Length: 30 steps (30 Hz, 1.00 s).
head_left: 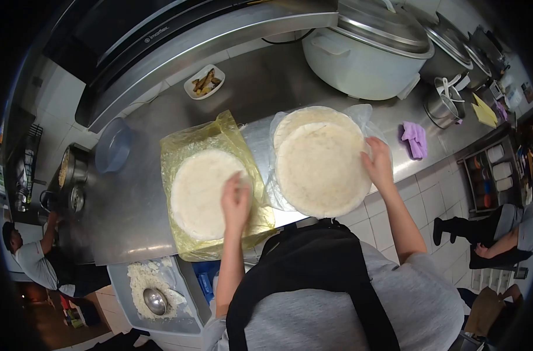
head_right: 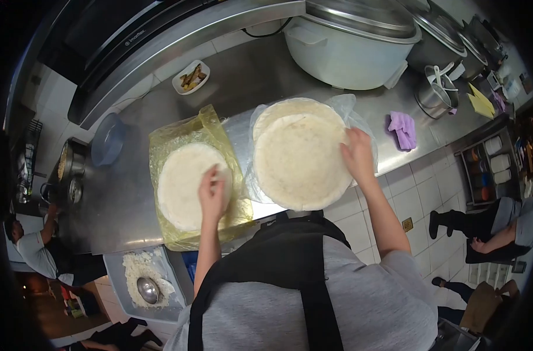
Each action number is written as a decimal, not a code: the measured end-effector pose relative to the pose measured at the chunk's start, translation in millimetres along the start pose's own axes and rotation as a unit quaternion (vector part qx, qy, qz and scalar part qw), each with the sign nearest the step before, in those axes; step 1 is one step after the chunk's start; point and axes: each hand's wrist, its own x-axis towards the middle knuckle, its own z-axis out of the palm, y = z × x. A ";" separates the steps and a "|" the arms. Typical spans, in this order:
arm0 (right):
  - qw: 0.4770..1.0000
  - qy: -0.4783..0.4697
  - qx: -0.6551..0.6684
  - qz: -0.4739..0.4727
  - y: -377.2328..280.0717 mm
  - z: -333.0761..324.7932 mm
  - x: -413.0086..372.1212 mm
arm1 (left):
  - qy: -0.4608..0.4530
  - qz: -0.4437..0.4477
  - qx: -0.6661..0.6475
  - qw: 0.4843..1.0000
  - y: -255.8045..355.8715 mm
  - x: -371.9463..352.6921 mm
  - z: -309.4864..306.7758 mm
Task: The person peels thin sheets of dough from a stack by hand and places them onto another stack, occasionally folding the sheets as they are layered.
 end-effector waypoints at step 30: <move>0.742 -0.253 0.548 0.293 -52.9 -10.4 -80.3 | -0.127 -0.337 -0.562 0.744 1.5 46.6 82.0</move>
